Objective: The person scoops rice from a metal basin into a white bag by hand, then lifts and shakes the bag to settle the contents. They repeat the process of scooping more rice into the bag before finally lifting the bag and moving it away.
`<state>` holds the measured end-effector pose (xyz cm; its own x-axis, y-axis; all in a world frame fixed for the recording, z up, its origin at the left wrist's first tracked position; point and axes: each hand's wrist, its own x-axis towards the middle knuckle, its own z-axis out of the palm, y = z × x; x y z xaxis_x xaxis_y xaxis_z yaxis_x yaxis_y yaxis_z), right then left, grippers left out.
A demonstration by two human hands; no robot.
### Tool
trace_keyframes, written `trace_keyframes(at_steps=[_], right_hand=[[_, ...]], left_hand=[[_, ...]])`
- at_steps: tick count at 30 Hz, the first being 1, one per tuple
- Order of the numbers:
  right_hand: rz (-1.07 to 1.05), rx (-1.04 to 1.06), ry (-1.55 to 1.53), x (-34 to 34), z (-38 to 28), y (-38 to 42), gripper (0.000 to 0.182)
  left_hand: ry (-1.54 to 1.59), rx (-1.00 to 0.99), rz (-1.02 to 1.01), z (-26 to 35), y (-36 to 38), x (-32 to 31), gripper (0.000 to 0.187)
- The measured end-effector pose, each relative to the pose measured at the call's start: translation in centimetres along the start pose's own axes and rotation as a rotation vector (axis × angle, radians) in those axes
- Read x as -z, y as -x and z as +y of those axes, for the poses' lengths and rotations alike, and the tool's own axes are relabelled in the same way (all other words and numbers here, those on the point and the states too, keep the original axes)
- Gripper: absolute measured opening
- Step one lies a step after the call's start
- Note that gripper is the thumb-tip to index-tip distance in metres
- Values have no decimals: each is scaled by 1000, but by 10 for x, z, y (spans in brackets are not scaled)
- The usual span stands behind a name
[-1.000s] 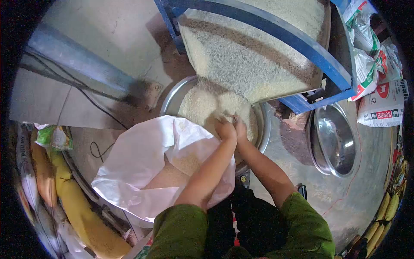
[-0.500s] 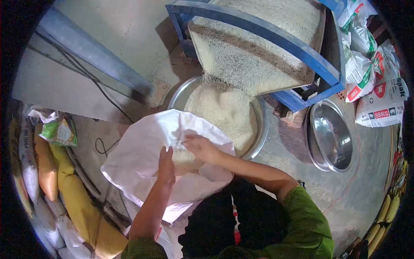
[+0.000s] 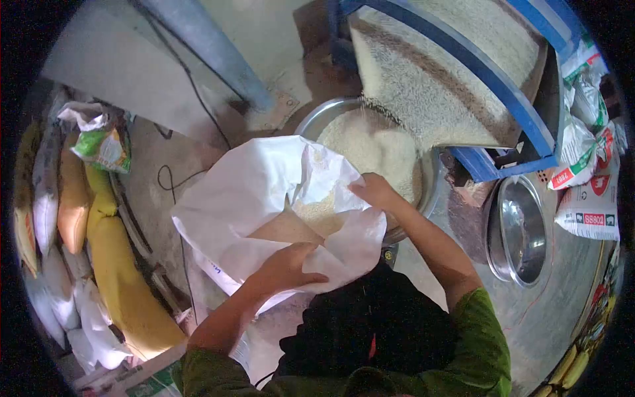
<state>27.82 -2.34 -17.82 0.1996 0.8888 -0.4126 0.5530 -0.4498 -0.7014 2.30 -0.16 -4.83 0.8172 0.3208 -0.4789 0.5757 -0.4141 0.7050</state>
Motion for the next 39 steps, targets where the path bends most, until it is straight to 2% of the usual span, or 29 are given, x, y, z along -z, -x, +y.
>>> trace_keyframes(at_steps=[1, 3, 4, 6, 10, 12, 15, 21, 23, 25, 26, 28, 29, 33, 35, 37, 38, 39], right_hand=[[-10, 9, 7, 7, -16, 6, 40], [-63, 59, 133, 24, -52, 21, 36], [-68, 72, 143, 26, -67, 26, 36], [-54, 164, 361, 25, -95, 41, 33], [-78, 259, 471, 18, -137, 71, 30], [-65, 330, 517, 11, -143, 80, 29], [-24, 378, 532, -3, -154, 91, 31], [-126, 417, 493, -28, -189, 116, 25], [-124, 409, 484, -26, -191, 115, 24], [-111, 381, 474, -22, -184, 107, 24], [-108, 385, 491, -22, -175, 97, 25], [-108, 365, 470, -10, -161, 86, 28], [-85, 347, 468, -3, -154, 83, 28], [-93, 165, 305, 21, -108, 69, 34], [-120, 117, 258, 31, -75, 60, 36], [17, 255, -20, 20, -25, 49, 42], [88, 505, 65, -4, 24, 24, 47], [96, 498, 61, 3, 30, 27, 47]], left_hand=[[8, 8, 11, -7, 4, -4, 65], [-81, -188, 261, -27, 9, -14, 64], [-78, -183, 277, -28, 15, -13, 64], [-60, 21, 262, -28, 29, -11, 56], [7, 61, 238, -48, 52, -18, 45], [-235, 165, 130, -58, 55, -24, 37], [-248, 231, 39, -54, 74, -17, 34], [-149, 104, 69, -78, 140, -21, 29], [-157, 133, 49, -74, 147, -18, 30], [-17, 226, 29, -66, 142, -11, 31], [-29, 201, 13, -64, 136, -12, 31], [-182, 74, 229, -53, 118, -12, 33], [-195, 50, 218, -43, 104, -6, 33], [-222, -133, 443, 47, 24, 39, 40], [-291, -315, 477, 70, -29, 44, 42], [-519, -355, 511, 81, -84, 30, 43], [-646, -406, 526, 68, -114, 17, 40], [-648, -414, 518, 71, -131, 15, 40]])
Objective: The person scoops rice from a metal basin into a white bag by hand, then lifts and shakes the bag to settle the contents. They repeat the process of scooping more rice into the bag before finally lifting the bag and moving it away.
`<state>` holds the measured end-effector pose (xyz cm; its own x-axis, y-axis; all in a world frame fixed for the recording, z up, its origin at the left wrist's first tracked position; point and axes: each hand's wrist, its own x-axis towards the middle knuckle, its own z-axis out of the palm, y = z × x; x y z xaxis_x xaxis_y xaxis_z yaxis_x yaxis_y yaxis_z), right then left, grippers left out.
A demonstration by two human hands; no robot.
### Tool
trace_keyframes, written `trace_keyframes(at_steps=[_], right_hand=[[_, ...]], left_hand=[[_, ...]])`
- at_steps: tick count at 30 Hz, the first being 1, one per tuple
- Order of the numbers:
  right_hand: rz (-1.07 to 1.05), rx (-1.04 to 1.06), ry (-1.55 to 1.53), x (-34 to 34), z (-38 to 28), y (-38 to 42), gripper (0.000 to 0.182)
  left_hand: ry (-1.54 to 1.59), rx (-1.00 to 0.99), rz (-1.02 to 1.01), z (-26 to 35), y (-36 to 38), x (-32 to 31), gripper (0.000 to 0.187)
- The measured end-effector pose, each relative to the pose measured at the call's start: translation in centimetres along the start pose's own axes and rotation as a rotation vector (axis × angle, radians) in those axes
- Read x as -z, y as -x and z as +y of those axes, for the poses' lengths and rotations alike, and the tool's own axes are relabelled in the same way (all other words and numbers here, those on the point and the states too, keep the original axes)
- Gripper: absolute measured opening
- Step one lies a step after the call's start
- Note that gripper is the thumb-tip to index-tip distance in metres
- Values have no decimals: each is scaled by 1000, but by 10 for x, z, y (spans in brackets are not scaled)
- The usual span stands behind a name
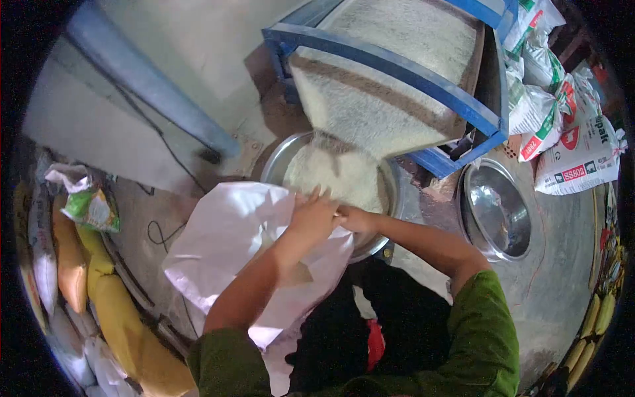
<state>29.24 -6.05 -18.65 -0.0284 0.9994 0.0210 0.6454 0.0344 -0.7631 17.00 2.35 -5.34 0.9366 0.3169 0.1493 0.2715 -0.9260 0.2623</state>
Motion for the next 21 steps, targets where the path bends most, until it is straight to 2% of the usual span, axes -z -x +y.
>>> trace_keyframes(at_steps=[2, 3, 4, 6, 7, 9, 10, 12, 13, 14, 16, 17, 18, 20, 21], right_hand=[[-330, -431, -564, 36, -14, 8, 50], [-341, -672, -605, 58, -27, 10, 48], [-340, -677, -622, 60, -8, 12, 48], [80, -496, -297, 51, 39, 22, 42], [86, -497, -315, 38, 69, 22, 42], [380, -438, 60, 15, 124, 17, 35], [378, -444, 56, 17, 114, 9, 35], [374, -666, -84, 11, 86, -9, 32], [682, -459, 1, -14, 96, -18, 33], [674, -467, 2, -29, 109, -19, 33], [817, -615, -824, -31, 104, -31, 35], [936, -289, -1462, -55, 130, -33, 36], [930, -283, -1455, -55, 127, -36, 36], [1077, -875, -1069, -54, 115, -44, 35], [1067, -869, -1062, -49, 109, -46, 35]], left_hand=[[31, 142, -673, -2, -33, -21, 36], [27, 124, -723, -9, -49, -36, 35], [25, 120, -740, -19, -68, -55, 35], [164, 356, -780, -46, -95, -100, 35], [151, 356, -795, -60, -98, -124, 35], [-51, 550, -242, -85, -105, -170, 36], [-51, 549, -250, -89, -103, -185, 36], [-140, 572, 245, -83, -92, -215, 38], [-22, 702, 289, -69, -90, -213, 39], [-16, 708, 281, -59, -88, -206, 39], [611, 889, 94, -48, -84, -195, 33], [597, 936, 307, -54, -80, -229, 34], [602, 936, 318, -46, -83, -228, 34], [1263, 1385, 452, -31, -87, -217, 39], [1301, 1299, 533, -26, -87, -211, 43]])
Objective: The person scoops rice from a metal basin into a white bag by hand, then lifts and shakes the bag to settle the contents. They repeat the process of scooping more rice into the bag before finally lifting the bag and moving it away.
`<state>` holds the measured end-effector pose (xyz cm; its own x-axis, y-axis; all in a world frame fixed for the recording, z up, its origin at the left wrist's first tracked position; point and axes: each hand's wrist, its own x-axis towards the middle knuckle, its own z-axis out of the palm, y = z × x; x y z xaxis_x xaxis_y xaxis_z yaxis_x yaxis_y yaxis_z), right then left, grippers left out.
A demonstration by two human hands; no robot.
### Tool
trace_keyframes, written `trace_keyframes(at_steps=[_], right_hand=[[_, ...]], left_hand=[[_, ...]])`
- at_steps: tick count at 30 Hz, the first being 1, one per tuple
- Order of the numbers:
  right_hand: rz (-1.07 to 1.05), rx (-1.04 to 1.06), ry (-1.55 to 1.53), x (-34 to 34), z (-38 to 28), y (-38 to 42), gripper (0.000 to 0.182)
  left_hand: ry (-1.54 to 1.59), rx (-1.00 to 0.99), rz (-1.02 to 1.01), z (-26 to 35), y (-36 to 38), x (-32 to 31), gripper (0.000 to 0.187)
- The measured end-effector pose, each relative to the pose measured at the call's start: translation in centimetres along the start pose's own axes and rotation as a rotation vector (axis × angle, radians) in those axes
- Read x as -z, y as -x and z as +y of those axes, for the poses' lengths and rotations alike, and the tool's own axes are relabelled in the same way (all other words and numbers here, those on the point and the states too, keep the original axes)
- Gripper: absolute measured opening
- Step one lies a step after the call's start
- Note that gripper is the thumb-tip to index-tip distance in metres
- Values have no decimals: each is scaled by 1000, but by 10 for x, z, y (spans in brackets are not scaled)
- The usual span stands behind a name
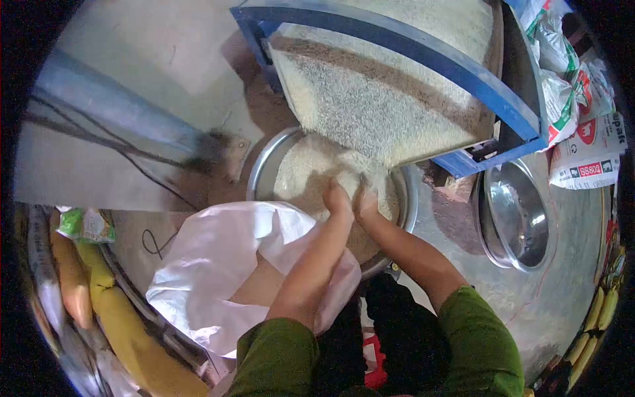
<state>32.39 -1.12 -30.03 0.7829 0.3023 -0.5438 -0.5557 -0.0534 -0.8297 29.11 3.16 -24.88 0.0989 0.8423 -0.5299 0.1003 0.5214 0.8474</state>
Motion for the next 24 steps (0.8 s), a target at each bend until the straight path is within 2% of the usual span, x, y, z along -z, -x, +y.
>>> trace_keyframes(at_steps=[1, 3, 5, 6, 8, 9, 10, 12, 13, 14, 15, 16, 17, 18, 20, 21, 22, 23, 24], right_hand=[[-23, 63, 39, -4, -13, 8, 35], [-62, 129, 94, -14, -50, 39, 35], [-147, 159, -196, -36, -97, 91, 33], [-166, 150, -184, -42, -95, 103, 33], [-405, 121, -295, -51, -88, 130, 29], [-484, 201, -58, -56, -101, 157, 29], [-556, 287, 173, -61, -113, 182, 29], [-747, -189, -42, -76, -83, 205, 29], [-894, 78, 137, -75, -77, 211, 29], [-920, 340, 383, -75, -70, 214, 28], [-918, 604, 630, -76, -66, 214, 27], [-903, 604, 620, -73, -70, 210, 27], [-898, 770, 592, -65, -78, 203, 26], [-890, 936, 565, -56, -87, 193, 26], [-903, 427, 465, -35, -113, 163, 21], [-850, 434, 448, -21, -108, 138, 20], [-655, 418, 520, -11, -128, 135, 22], [-573, 486, 601, 3, -119, 110, 22], [-489, 552, 682, 19, -97, 81, 23]], left_hand=[[12, 1, 10, 4, 5, 2, 43], [235, -74, -16, 16, 16, 9, 45], [297, -68, -42, 56, 45, 31, 45], [340, -66, -76, 73, 58, 48, 47], [386, -121, -106, 83, 73, 88, 45], [343, -125, 52, 87, 82, 107, 41], [503, -121, -129, 107, 102, 128, 36], [315, -222, -153, 118, 121, 170, 35], [223, -220, -62, 101, 114, 196, 35], [129, -217, 24, 86, 104, 215, 36], [118, -223, 13, 102, 113, 218, 36], [178, 77, 30, 129, 130, 218, 35], [234, 379, 52, 147, 141, 217, 35], [223, 378, 45, 151, 142, 214, 35], [38, 340, 105, 154, 142, 208, 34], [28, 343, 98, 150, 137, 203, 34], [-262, -59, -176, 141, 129, 195, 34], [-541, -468, -452, 132, 121, 185, 34], [-343, -242, -506, 124, 115, 163, 35]])
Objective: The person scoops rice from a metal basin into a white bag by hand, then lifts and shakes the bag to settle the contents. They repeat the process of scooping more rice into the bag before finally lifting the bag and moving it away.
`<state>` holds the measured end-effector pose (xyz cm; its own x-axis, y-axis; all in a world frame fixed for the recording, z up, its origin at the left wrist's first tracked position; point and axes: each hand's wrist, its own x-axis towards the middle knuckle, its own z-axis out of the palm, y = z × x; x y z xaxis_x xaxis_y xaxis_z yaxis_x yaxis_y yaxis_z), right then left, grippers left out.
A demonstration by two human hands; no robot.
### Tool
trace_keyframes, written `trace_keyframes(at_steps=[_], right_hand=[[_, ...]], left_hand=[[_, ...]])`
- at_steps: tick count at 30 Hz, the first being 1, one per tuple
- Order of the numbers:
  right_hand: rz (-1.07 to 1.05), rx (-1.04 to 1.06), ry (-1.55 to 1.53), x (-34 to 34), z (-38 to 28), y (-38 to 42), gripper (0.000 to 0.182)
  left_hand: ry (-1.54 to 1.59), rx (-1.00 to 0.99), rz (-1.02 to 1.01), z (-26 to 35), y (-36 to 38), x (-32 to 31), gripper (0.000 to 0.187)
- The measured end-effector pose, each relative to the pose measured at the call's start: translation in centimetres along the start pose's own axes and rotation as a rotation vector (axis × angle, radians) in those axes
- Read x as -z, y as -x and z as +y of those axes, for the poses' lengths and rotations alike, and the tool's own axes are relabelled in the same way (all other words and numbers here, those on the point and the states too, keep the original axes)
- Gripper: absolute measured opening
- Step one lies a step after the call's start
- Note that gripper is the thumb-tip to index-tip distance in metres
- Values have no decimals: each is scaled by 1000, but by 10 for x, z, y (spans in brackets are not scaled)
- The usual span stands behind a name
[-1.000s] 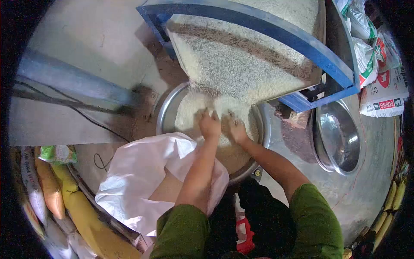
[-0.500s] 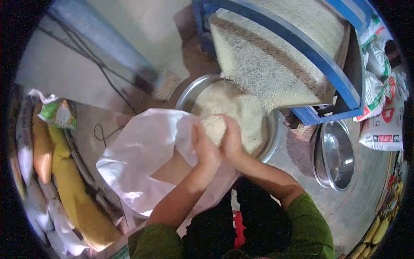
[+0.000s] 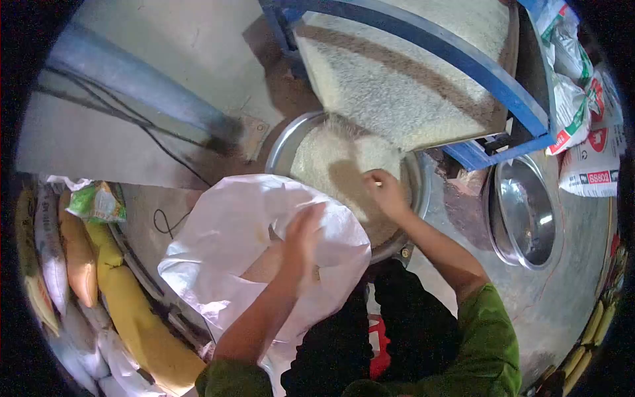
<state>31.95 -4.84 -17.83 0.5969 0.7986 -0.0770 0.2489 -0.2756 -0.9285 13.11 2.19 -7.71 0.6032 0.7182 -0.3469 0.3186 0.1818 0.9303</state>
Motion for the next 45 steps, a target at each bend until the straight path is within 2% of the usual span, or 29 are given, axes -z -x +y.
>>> trace_keyframes(at_steps=[1, 3, 5, 7, 8, 9, 11, 12, 13, 14, 15, 17, 19, 22, 24, 26, 28, 29, 30, 31, 33, 34, 35, 37, 39, 41, 43, 44, 45], right_hand=[[72, -39, 188, 2, 35, -2, 24], [146, -82, 380, -7, 92, -3, 24], [227, 0, 429, -15, 127, 0, 26], [254, -127, 273, -18, 94, -1, 26], [293, -361, 21, -20, 73, 1, 26], [330, -588, -235, -20, 65, 1, 26], [343, -587, -419, -35, 104, -6, 25], [350, -614, -730, -44, 101, -4, 26], [346, -631, -1043, -54, 94, -4, 27], [365, -599, -1012, -61, 87, -3, 28], [361, -596, -1010, -60, 76, -4, 28], [401, -378, -763, -47, 37, -4, 27], [420, -410, -764, -27, -30, -2, 26], [333, -317, -1069, -26, -86, 5, 24], [140, -99, -684, -37, -105, 19, 25], [-56, -181, -701, -69, -100, 34, 28], [-279, -185, -623, -85, -105, 52, 30], [-414, 150, -621, -89, -97, 58, 31], [-379, 404, -308, -90, -93, 59, 27], [-332, 647, 8, -91, -89, 58, 24], [-312, 598, -68, -79, -74, 47, 22], [-296, 551, -144, -66, -72, 39, 20], [-237, 308, -138, -50, -71, 36, 17], [-138, 175, -85, -22, -48, 14, 18], [35, 56, -19, -9, -8, -5, 20], [88, -29, 52, 5, 41, -16, 22], [-57, -73, 534, 6, 111, -22, 28], [-60, -80, 536, -2, 133, -22, 28], [105, 166, 655, -9, 152, -21, 32]], left_hand=[[250, 159, -53, -3, -19, -25, 35], [21, 103, -46, -37, -59, -77, 36], [-431, 206, 217, -61, -88, -124, 36], [-821, 139, 600, -164, -124, -153, 37], [-987, 152, 805, -214, -142, -167, 37], [-985, 151, 802, -185, -134, -155, 37], [-473, 389, 62, -92, -109, -115, 43], [-471, 393, 65, -101, -110, -119, 43], [-283, 410, 252, -114, -112, -125, 44], [-88, 418, 437, -126, -116, -129, 45], [-85, 416, 440, -115, -113, -129, 45], [348, 240, 599, -81, -102, -127, 48], [459, 210, 561, -74, -98, -117, 50], [589, 34, 462, -20, -62, -87, 41], [547, -99, 397, -8, -37, -59, 33], [690, -96, 333, -9, -10, -33, 34], [386, -215, 258, -63, 9, 6, 37], [535, 71, 340, -39, 18, 10, 38], [673, 367, 412, -8, 32, 15, 40], [674, 367, 410, 7, 39, 21, 40], [528, 579, 302, 22, 49, 36, 44], [227, 257, 159, 11, 57, 42, 43], [226, 257, 157, 0, 50, 42, 43], [-131, 168, 4, -2, 25, 26, 37], [60, 83, -139, 7, 3, -16, 34], [207, 78, -191, -32, -41, -74, 37], [-253, -15, -19, -41, -71, -119, 44], [-251, -8, -22, -62, -91, -127, 44], [-491, 134, 113, -92, -113, -135, 48]])
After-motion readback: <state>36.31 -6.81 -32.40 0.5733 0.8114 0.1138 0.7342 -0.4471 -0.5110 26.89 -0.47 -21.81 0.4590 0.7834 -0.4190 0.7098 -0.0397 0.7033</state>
